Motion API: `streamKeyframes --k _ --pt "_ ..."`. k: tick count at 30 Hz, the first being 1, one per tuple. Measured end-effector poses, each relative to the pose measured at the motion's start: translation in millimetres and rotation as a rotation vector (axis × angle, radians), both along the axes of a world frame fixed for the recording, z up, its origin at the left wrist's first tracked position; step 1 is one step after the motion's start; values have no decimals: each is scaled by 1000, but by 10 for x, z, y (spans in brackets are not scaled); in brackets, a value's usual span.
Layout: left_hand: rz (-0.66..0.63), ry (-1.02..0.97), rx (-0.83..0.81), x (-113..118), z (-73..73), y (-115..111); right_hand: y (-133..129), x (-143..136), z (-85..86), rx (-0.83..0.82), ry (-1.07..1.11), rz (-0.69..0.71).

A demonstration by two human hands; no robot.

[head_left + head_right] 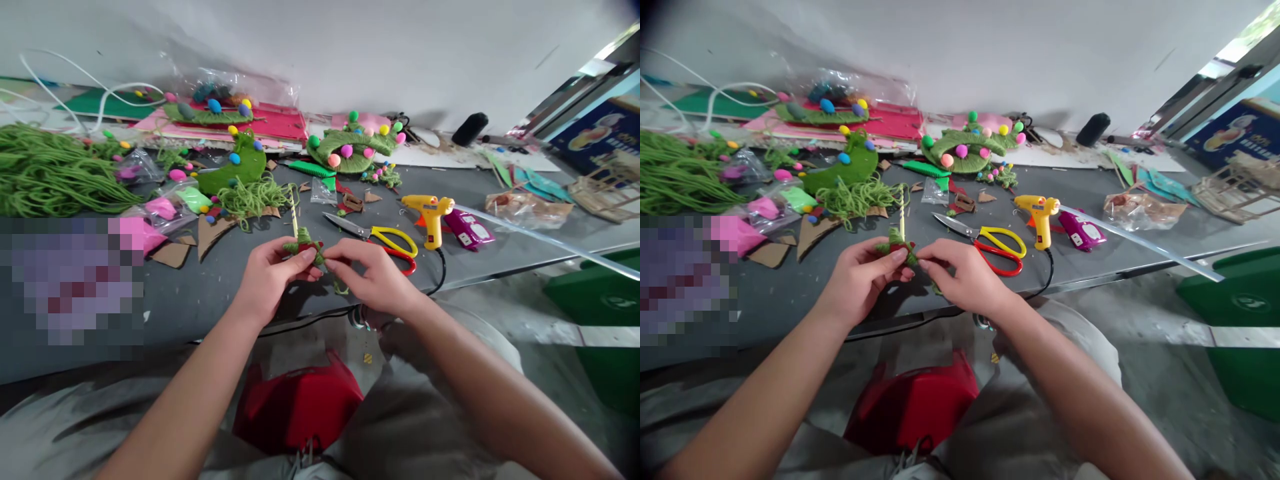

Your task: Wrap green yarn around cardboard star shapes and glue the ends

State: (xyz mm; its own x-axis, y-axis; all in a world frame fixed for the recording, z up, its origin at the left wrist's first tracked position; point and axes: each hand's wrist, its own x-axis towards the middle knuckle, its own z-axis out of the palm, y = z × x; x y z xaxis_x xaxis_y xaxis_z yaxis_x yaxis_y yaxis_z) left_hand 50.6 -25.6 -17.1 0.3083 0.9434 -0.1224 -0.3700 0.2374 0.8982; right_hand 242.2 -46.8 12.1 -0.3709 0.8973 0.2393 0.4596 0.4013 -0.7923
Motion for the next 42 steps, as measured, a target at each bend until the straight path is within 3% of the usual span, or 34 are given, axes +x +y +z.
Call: streamKeyframes --k 3,12,21,25,29,34,38,42 --pt "-27 -4 -3 -8 12 -6 4 22 -28 102 -81 54" --pt "-130 152 27 0 81 -20 185 149 20 104 -193 64" --pt "-114 337 55 97 97 -67 192 37 215 35 -301 -172" --pt "-51 379 84 122 79 -68 126 -37 280 15 -333 -156" --pt "2 274 45 115 77 -48 29 -27 283 135 -334 -14" --pt "19 76 -18 58 46 -26 -58 2 185 270 -430 -14" --pt "-7 6 -41 20 49 -21 -69 -19 92 295 -422 -31" --pt "-29 20 -46 13 58 -15 -30 -8 44 231 -265 -29"
